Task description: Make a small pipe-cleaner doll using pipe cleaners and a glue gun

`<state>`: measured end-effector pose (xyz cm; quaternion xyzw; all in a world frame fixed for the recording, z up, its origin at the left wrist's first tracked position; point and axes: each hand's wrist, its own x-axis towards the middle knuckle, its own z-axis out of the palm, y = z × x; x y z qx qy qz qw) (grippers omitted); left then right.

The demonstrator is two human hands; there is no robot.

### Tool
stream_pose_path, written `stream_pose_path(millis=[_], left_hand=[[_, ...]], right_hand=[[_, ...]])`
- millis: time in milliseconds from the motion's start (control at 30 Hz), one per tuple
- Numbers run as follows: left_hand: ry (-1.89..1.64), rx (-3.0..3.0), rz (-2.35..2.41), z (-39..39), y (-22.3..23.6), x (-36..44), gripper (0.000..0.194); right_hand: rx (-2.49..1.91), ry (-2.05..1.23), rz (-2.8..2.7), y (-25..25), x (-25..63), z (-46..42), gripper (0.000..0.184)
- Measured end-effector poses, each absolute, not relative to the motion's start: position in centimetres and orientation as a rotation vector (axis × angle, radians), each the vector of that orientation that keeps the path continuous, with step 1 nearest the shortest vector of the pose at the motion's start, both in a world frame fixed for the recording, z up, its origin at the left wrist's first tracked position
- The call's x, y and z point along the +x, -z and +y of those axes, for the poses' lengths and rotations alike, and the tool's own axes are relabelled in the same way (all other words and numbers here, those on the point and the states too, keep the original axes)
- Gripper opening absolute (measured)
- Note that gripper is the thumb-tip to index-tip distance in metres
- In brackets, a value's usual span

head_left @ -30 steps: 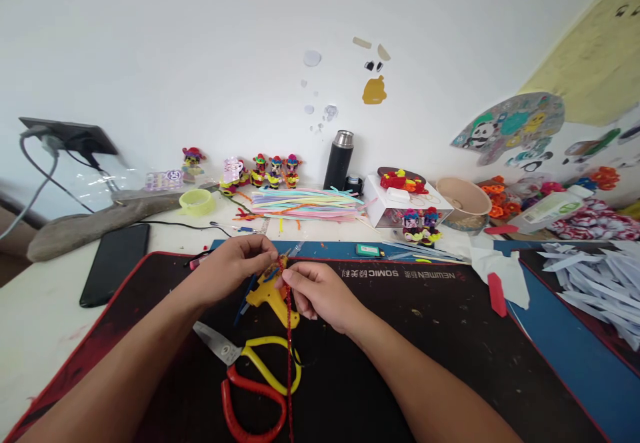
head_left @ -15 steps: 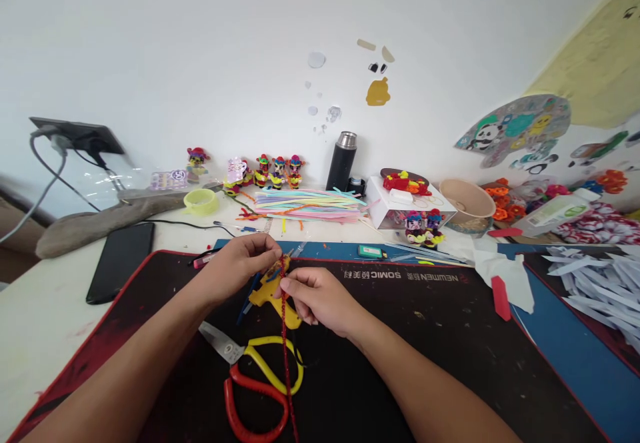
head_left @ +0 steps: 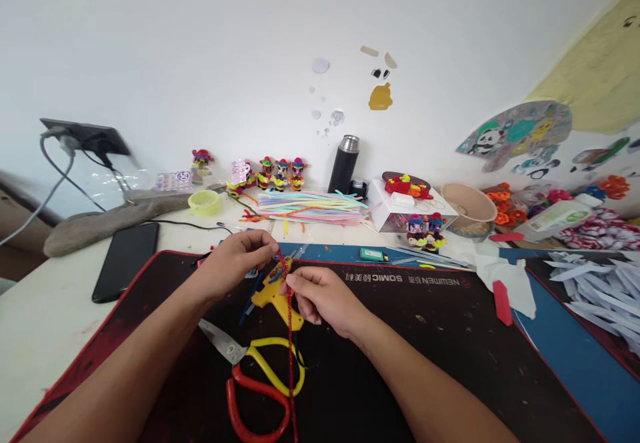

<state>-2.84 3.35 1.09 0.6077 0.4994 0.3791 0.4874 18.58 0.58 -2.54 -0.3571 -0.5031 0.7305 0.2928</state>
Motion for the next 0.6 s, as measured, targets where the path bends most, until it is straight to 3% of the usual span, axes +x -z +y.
stream_pose_path(millis=[600], left_hand=[[-0.88,1.513,1.163,3.5,-0.42,-2.81,0.036]], right_hand=[[-0.956,-2.02,-1.33,2.49,18.45,0.5,0.039]])
